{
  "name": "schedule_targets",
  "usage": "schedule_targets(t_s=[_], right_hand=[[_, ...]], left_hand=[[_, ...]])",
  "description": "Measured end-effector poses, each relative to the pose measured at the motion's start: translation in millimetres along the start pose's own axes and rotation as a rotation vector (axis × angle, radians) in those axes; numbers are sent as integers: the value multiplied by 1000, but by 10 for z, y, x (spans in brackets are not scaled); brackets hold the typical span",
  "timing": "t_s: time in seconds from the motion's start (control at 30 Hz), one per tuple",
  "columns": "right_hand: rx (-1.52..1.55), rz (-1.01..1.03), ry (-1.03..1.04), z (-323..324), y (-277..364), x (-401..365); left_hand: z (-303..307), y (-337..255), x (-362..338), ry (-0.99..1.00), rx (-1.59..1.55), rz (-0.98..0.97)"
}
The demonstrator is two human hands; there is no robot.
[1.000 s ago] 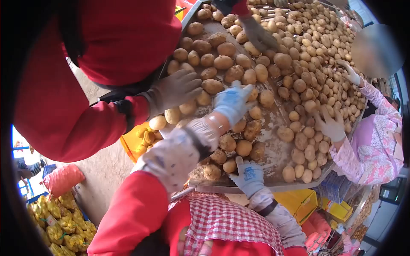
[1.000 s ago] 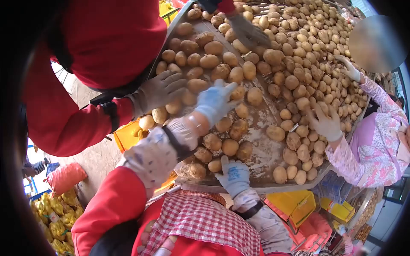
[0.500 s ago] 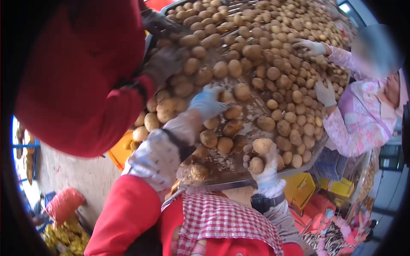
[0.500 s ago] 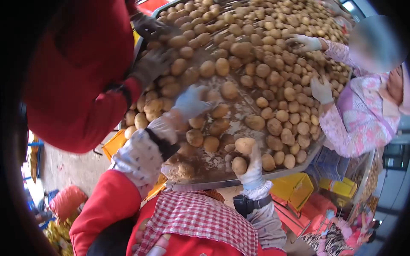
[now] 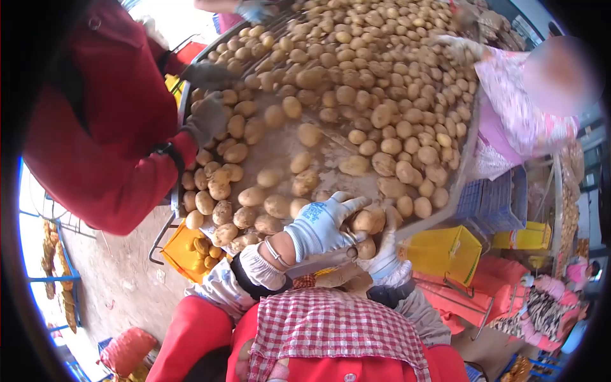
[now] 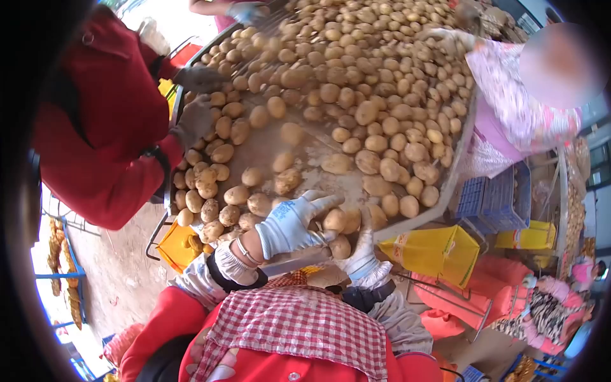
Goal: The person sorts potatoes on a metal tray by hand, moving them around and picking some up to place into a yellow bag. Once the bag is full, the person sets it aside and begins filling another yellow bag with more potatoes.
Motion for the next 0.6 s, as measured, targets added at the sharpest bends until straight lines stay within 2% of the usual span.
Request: schedule_targets(t_s=[0.03, 0.1, 0.2, 0.23, 0.3, 0.33, 0.37, 0.43, 0.47, 0.53, 0.6], right_hand=[[55, 17, 60, 23, 81, -97], [169, 73, 181, 113, 304, -349], [346, 170, 121, 387, 645, -801], [369, 233, 113, 531, 757, -993], [264, 251, 258, 759, 906, -1412], [298, 281, 129, 1271, 948, -1480], [273, 331, 195, 1401, 992, -1696], [341, 399, 188, 1539, 1022, -2161], [355, 443, 175, 1809, 983, -2330], [418, 612, -43, 2537, 899, -2588], [531, 626, 31, 2758, 866, -3025]], left_hand=[[-11, -192, 35, -24, -7, -54], [-209, -497, 187, 79, 31, -52], [-625, -1050, 390, -7, 251, -251], [-839, -1218, 438, 32, 244, -305], [-1265, -1500, 597, 91, 324, -353], [-1487, -1689, 676, 131, 305, -425], [-1737, -1830, 745, 258, 312, -426], [-2209, -2050, 814, 502, 351, -403], [-2444, -2215, 851, 543, 311, -457], [-3027, -2372, 924, 649, 314, -499], [-3486, -2633, 979, 790, 312, -507]])
Point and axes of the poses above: each hand's wrist, its own x-axis towards the middle knuckle, its own z-axis out of the back of the hand, y = z × x, the point moved 6 cm from there along x, towards the middle knuckle, and after that the axes turned 6 degrees about x, right-handed, at the moved point
